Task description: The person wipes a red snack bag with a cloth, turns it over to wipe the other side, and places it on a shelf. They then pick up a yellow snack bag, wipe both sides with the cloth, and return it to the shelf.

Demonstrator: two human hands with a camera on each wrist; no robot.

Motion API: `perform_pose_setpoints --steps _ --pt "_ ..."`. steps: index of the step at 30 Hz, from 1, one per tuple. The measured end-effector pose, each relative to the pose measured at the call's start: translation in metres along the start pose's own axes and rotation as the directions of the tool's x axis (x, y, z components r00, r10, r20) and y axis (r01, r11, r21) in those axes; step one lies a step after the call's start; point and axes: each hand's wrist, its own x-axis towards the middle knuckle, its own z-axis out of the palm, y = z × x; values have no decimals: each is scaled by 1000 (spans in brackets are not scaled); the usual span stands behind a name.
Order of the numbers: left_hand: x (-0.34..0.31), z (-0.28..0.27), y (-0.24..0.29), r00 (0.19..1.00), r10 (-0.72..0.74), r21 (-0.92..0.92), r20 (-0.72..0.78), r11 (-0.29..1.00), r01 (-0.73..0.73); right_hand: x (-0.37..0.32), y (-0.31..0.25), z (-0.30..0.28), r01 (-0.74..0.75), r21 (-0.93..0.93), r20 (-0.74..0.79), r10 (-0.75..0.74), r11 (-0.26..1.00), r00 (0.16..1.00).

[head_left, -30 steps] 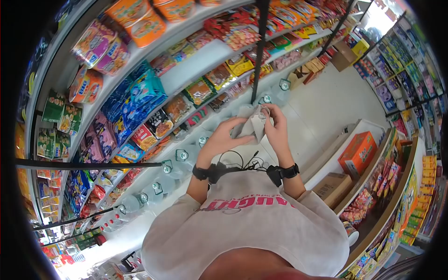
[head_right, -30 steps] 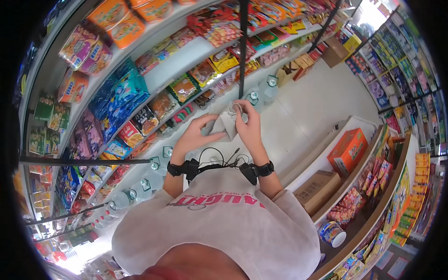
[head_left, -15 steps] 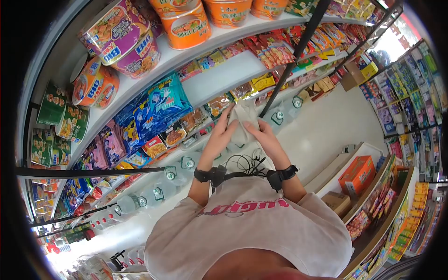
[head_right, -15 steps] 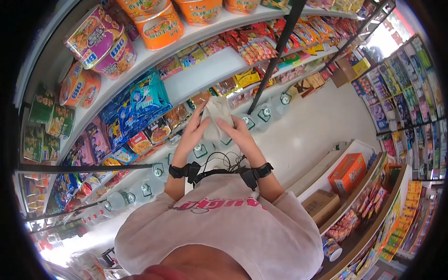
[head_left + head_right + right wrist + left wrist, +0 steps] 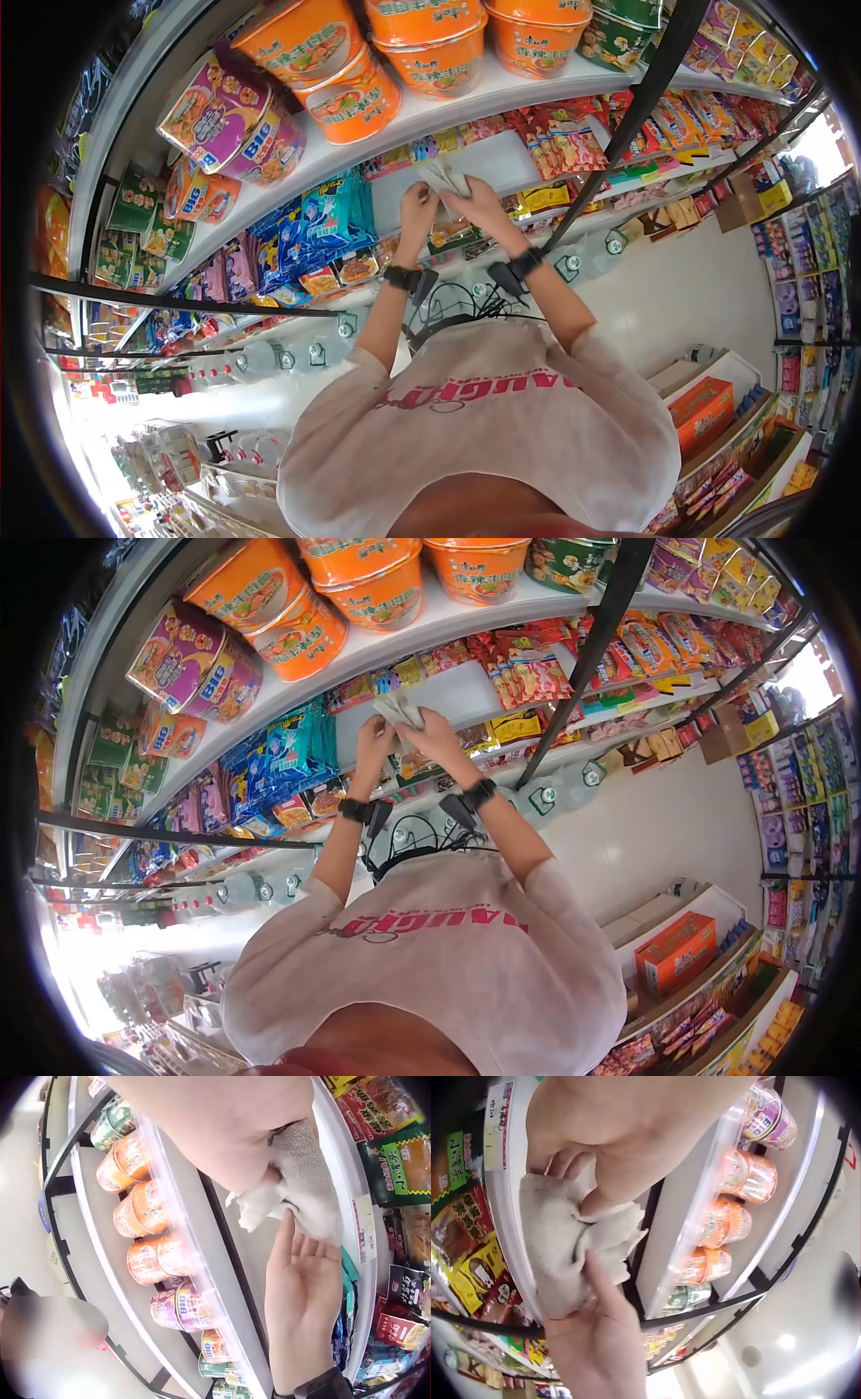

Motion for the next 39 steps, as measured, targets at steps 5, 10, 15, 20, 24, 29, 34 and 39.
perform_pose_setpoints --steps 5,10,15,20,24,29,34,39 --pt "50 20 5 951 157 114 -266 985 -131 76 50 9 181 -279 -187 -239 943 953" --pt "82 21 -31 987 141 239 -77 964 -119 92 77 20 287 -199 -130 -316 937 940" --pt "55 21 18 987 -156 375 35 918 132 70 36 -18 -15 -98 48 19 995 999" --pt "26 15 14 980 -195 339 -35 920 195 41 49 -30 -84 2 -106 83 996 991" --pt "19 28 16 939 -271 41 -209 957 286 38 43 -27 -122 117 66 114 986 991" --pt "12 2 44 822 -566 -243 -67 808 537 22 10 -52 -110 167 58 102 980 993" --pt "-20 -16 89 880 -417 -475 227 741 474 -15 -7 -72 -117 454 54 104 883 993" --pt "-45 -21 117 830 -429 -780 356 354 517 -65 -20 -47 -141 461 -45 182 876 982"
